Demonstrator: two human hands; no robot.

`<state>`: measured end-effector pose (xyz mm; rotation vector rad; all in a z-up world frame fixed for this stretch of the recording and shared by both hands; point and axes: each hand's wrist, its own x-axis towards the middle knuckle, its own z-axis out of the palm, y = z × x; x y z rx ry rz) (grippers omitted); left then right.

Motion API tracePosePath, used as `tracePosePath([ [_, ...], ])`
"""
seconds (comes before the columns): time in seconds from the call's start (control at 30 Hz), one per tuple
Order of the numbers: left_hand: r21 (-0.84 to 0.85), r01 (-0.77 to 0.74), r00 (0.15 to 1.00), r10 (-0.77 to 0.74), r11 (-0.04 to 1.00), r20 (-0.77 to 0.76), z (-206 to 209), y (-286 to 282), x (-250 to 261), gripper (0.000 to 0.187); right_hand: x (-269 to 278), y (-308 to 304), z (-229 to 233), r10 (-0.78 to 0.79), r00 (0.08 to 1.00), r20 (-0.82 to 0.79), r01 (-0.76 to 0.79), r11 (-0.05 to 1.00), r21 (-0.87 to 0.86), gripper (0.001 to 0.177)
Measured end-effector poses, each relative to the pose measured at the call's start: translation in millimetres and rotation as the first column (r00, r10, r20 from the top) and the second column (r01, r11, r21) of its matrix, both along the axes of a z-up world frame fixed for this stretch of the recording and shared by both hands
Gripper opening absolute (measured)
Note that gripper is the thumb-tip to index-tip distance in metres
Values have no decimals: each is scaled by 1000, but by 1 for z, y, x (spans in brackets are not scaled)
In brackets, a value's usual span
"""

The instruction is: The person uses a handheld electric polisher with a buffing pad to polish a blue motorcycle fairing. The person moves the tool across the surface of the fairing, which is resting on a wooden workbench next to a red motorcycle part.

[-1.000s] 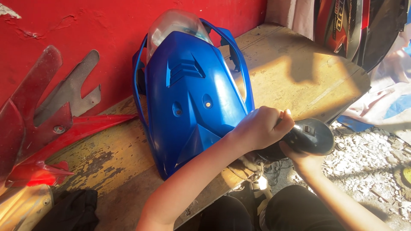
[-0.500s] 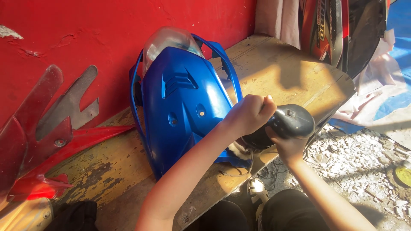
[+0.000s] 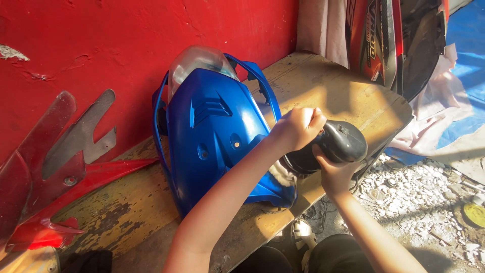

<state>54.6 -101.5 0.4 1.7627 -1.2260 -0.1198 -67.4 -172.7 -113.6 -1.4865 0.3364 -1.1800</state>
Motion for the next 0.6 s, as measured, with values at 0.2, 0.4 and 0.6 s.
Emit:
tracePosePath([
  [0.2,4,8,980,-8,1000,199,-8,22,15,45,4,14,5,-18,1000,5,18,982,-188,34],
  [0.4,-44,69,989,-63,997,134,-2,46,1,42,-7,10,7,53,993,-107,-81,959,-271,41],
  [0.6,-119,84,981,-61,989,185,4,39,24,43,24,7,12,111,992,53,-101,982,-158,46],
])
